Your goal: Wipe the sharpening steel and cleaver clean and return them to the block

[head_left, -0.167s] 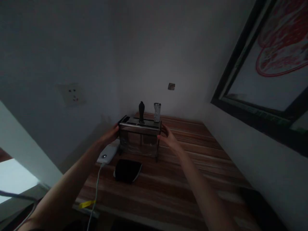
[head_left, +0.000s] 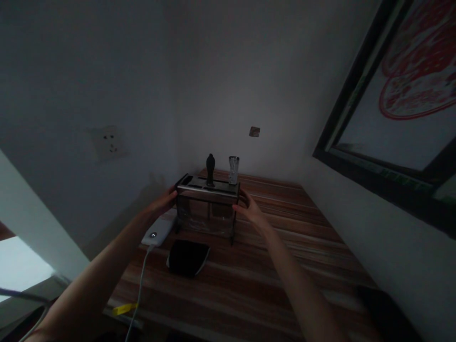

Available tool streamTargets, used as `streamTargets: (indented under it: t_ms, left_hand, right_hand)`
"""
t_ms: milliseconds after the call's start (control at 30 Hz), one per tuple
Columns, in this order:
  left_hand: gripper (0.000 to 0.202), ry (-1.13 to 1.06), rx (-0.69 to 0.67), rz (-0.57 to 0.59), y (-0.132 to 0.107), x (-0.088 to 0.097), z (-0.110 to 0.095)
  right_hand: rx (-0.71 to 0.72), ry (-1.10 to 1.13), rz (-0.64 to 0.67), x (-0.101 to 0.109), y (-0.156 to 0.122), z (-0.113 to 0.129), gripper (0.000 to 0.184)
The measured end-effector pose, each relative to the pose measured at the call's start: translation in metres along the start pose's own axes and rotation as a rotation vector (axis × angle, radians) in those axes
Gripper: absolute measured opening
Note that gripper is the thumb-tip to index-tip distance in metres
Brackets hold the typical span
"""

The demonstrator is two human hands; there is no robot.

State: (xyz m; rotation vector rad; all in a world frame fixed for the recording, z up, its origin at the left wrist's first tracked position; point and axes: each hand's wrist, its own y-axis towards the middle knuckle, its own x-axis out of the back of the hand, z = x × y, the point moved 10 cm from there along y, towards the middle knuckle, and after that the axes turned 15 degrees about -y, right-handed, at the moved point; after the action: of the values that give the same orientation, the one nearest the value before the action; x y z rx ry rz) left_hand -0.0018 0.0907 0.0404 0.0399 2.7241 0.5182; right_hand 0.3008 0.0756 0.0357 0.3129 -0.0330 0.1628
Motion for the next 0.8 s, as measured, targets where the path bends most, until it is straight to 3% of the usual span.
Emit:
streamTargets:
  t_ms: [133, 500, 633, 800]
  left_hand:
    - [0.056, -0.047, 0.109, 0.064, 0.004, -0.001, 0.015]
    - [0.071, -0.117, 0.137, 0.112, 0.012, -0.007, 0.022]
    - [0.071, -0.132, 0.127, 0.136, 0.010, -0.024, 0.017]
    - [0.072, -0.156, 0.114, 0.183, 0.005, -0.062, 0.009]
  right_hand:
    - [-0.022, -0.002, -0.041, 0.002, 0.000, 0.000, 0.064]
    - [0.017, 0.024, -0.069, 0.013, 0.002, 0.000, 0.060]
    - [0.033, -0.010, -0.078, 0.028, -0.002, 0.007, 0.060]
    - [0.032, -0.028, -0.102, 0.057, -0.010, 0.018, 0.061]
